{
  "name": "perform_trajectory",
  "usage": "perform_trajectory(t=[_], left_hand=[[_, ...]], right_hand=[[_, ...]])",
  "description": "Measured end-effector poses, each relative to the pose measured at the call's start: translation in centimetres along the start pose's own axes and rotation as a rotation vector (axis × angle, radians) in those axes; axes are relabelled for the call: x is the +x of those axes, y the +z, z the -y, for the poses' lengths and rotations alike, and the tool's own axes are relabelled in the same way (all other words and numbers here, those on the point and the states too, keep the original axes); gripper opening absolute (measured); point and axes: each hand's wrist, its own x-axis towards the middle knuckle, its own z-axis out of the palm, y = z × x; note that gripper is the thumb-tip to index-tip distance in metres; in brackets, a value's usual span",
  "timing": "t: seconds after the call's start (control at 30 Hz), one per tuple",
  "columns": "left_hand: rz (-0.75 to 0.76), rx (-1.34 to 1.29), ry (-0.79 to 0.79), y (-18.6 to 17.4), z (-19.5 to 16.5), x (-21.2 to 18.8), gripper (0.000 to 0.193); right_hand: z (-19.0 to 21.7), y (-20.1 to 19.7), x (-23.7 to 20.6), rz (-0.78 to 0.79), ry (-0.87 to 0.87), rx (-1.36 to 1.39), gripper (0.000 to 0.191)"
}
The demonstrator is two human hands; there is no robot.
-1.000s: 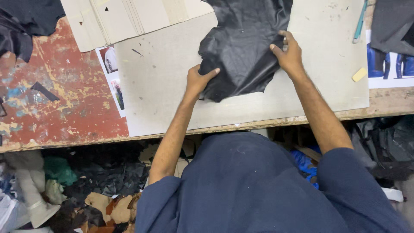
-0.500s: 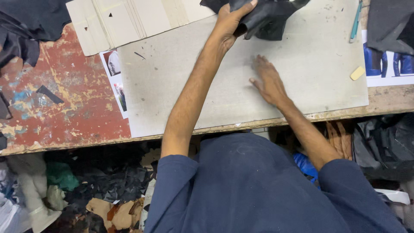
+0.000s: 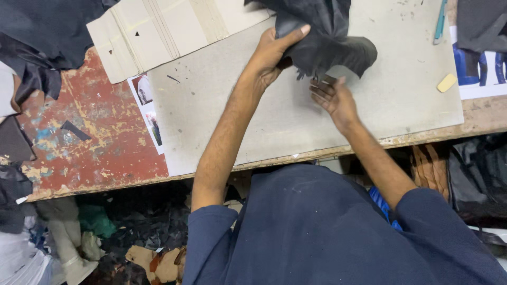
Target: The person uses a utility knife to cut black fabric along the edges of cardboard templates placed on a worktable. The person positions the templates, cuts the fabric, removes the templates, and sets aside the cut pieces.
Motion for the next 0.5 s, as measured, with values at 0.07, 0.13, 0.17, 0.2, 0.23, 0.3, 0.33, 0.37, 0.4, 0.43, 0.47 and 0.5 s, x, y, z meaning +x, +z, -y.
perform_trajectory(t=[0.07, 0.13, 0.17, 0.2, 0.23, 0.3, 0.33, 0.37, 0.4, 0.43, 0.47, 0.5], left_hand=[[-0.007, 0.034, -0.001, -0.3, 0.2, -1.5, 0.043], [-0.008, 0.06, -0.015, -1.0, 0.8, -3.0, 0.04], [-0.007, 0.067, -0.031, -1.8, 1.2, -3.9, 0.039], [-0.006, 0.075, -0.051, -2.7, 1.7, -5.0, 0.038], [-0.039, 0.112, -0.099, -3.7, 2.4, -6.3, 0.037], [-0.074, 0.21, -0.13, -6.3, 3.9, -8.5, 0.036], [-0.081, 0.268, -0.12, -7.3, 4.9, -9.6, 0.035], [-0.141, 0.333, -0.146, -8.3, 6.0, -10.5, 0.034], [-0.199, 0.399, -0.174, -9.1, 7.3, -11.4, 0.032], [-0.272, 0.531, -0.184, -9.4, 8.6, -12.1, 0.033], [-0.345, 0.663, -0.19, -9.6, 9.7, -12.6, 0.034], [-0.42, 0.794, -0.195, -9.7, 10.6, -13.2, 0.035]], right_hand=[[0.1, -2.8, 1.3, -0.153, 0.291, 0.633, 0.092], [0.5, -4.8, 1.9, 0.284, -0.025, 0.823, 0.093], [0.9, -5.5, 1.7, 0.492, -0.188, 0.907, 0.095], [1.3, -5.9, 1.3, 0.273, -0.118, 0.757, 0.086], [1.8, -6.0, 0.9, 0.053, -0.06, 0.602, 0.078], [2.6, -5.3, -0.2, -0.188, -0.105, 0.143, 0.068], [2.8, -4.6, -1.0, -0.21, -0.187, -0.157, 0.066], [2.9, -3.6, -1.9, -0.228, -0.261, -0.457, 0.065], [3.0, -2.6, -2.7, -0.286, -0.08, -0.689, 0.073], [3.0, -1.5, -3.4, -0.335, 0.105, -0.92, 0.081], [3.0, -0.6, -4.0, -0.378, 0.291, -1.15, 0.091], [3.1, 0.1, -4.5, -0.375, 0.357, -1.154, 0.089]])
